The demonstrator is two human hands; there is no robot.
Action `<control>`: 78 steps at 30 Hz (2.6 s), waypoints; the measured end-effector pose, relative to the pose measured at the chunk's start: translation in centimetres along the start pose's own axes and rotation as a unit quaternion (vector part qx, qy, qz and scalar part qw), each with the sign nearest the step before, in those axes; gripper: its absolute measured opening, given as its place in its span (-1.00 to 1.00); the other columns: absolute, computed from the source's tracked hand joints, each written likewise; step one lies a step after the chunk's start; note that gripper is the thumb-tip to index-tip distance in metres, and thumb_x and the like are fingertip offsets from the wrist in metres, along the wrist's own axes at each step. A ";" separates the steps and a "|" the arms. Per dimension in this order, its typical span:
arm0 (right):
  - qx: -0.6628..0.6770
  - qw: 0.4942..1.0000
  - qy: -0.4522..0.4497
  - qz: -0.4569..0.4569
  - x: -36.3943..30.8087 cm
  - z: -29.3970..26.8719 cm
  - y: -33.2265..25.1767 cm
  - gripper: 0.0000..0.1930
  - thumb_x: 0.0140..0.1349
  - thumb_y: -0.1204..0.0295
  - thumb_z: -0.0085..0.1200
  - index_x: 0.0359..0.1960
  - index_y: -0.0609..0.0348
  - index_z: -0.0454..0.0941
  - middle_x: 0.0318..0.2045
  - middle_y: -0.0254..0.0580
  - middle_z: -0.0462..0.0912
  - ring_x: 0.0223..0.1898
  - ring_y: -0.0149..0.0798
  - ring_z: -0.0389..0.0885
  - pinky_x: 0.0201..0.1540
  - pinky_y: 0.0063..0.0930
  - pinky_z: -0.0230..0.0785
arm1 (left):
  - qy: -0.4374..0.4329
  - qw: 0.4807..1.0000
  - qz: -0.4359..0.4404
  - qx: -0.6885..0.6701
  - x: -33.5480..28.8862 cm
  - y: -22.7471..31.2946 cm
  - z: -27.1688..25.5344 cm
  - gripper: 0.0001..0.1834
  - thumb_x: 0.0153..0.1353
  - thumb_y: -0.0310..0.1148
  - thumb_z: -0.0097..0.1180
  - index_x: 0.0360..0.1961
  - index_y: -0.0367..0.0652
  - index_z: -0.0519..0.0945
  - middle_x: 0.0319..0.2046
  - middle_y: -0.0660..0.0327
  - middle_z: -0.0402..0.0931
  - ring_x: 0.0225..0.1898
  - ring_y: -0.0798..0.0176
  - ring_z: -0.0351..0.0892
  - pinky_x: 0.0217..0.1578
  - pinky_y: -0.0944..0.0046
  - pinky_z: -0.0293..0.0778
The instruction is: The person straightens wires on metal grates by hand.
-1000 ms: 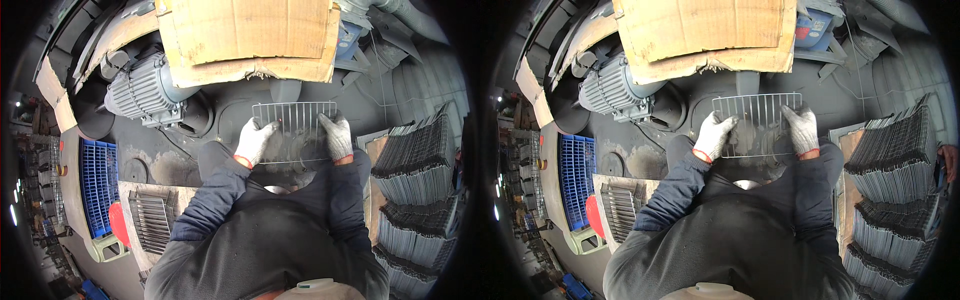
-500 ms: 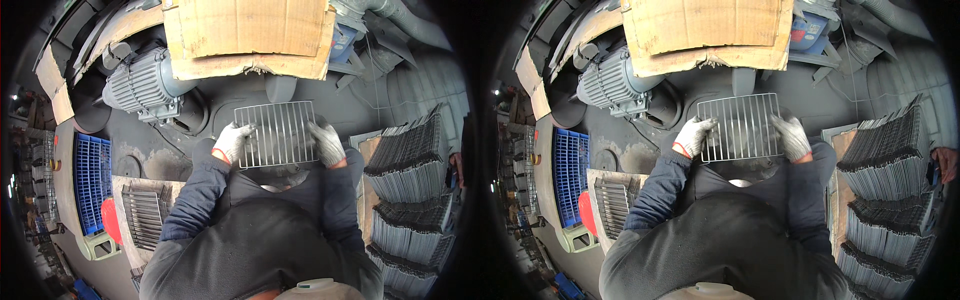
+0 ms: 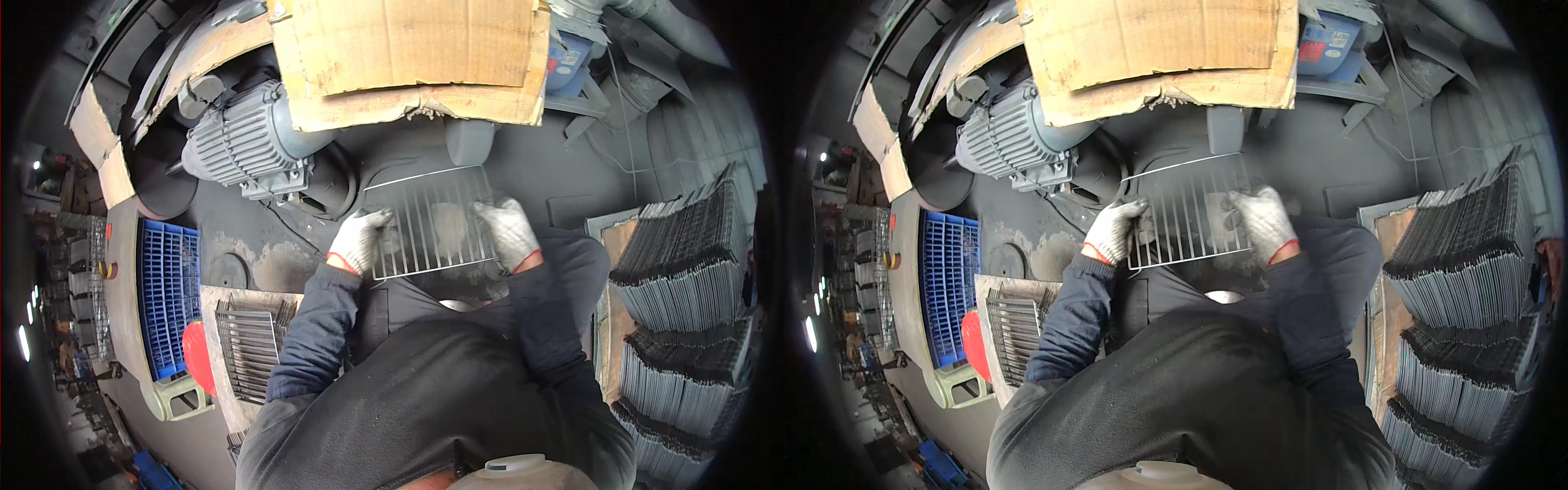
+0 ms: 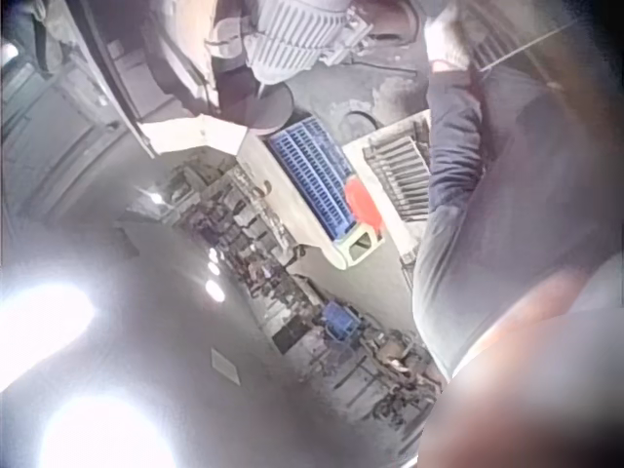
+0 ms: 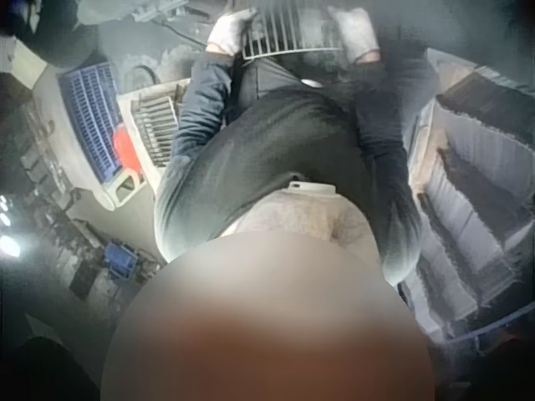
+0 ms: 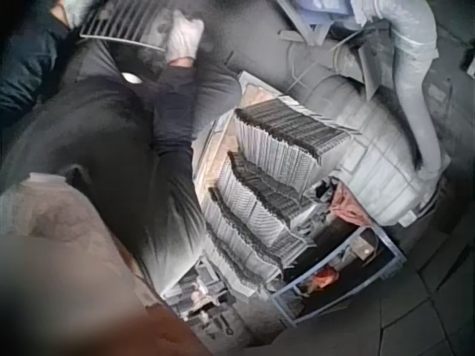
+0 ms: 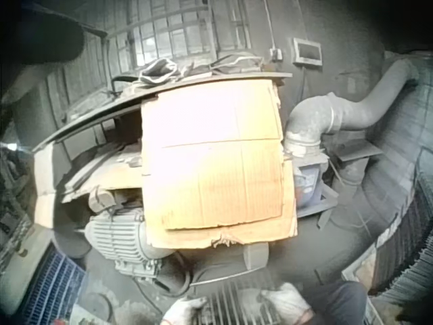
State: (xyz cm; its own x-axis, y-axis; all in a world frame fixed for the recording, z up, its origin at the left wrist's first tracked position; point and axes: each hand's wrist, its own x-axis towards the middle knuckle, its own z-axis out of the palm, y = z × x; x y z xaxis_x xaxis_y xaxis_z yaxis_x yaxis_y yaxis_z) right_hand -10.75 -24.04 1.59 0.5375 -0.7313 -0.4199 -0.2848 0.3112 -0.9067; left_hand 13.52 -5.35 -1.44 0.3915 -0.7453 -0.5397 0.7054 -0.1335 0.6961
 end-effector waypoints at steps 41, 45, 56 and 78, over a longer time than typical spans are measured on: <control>-0.014 0.960 -0.133 -0.246 -12.7 -0.7 2.9 -0.55 0.49 0.69 0.09 0.38 0.25 0.54 0.36 -0.05 0.61 0.40 -0.09 0.54 0.42 -0.24 0.44 | 0.075 0.952 0.222 -0.196 -11.0 -5.4 12.9 -0.71 0.53 -0.12 0.25 0.03 -0.07 0.55 -0.22 0.27 0.55 -0.27 0.31 0.57 -0.26 0.20 0.62; -0.341 0.734 -0.003 -0.588 -9.9 -2.1 0.3 -0.70 0.41 0.62 0.21 0.15 0.27 0.69 0.16 0.10 0.72 0.20 -0.02 0.70 0.24 -0.19 0.55 | 0.119 0.967 0.214 -0.068 -10.5 -5.9 11.1 -0.54 0.52 -0.14 0.24 0.30 -0.11 0.51 0.14 0.19 0.60 0.16 0.26 0.60 0.10 0.18 0.60; -0.293 0.829 -0.142 -0.455 -7.6 -2.5 -4.5 -0.82 0.27 0.41 0.39 -0.15 0.20 0.78 -0.29 -0.06 0.78 -0.25 0.05 0.75 -0.14 -0.19 0.57 | 0.365 0.760 0.400 0.359 -13.7 -8.4 12.5 0.36 0.07 -0.26 0.61 0.69 -0.26 -0.13 0.61 -0.23 -0.03 0.57 -0.25 0.16 0.52 -0.09 0.23; -0.408 0.672 0.154 -0.599 -12.5 -4.1 -3.6 -0.56 0.15 0.28 0.42 0.11 -0.05 0.74 0.09 -0.23 0.68 0.26 0.00 0.57 0.52 0.30 0.14 | 0.132 0.840 0.431 0.302 -13.5 -7.4 12.2 -0.66 0.10 -0.53 0.53 -0.14 -0.22 0.63 -0.33 0.29 0.65 -0.33 0.46 0.56 -0.25 0.37 0.52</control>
State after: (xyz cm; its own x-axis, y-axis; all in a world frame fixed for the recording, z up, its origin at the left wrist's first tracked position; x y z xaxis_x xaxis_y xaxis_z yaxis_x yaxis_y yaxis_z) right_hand -19.65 -18.53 10.29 0.6154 -0.2913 0.7324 -0.2019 -0.9565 -0.2108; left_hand -4.23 -2.30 6.43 0.7761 -0.5758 0.2573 -0.3045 0.0152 0.9524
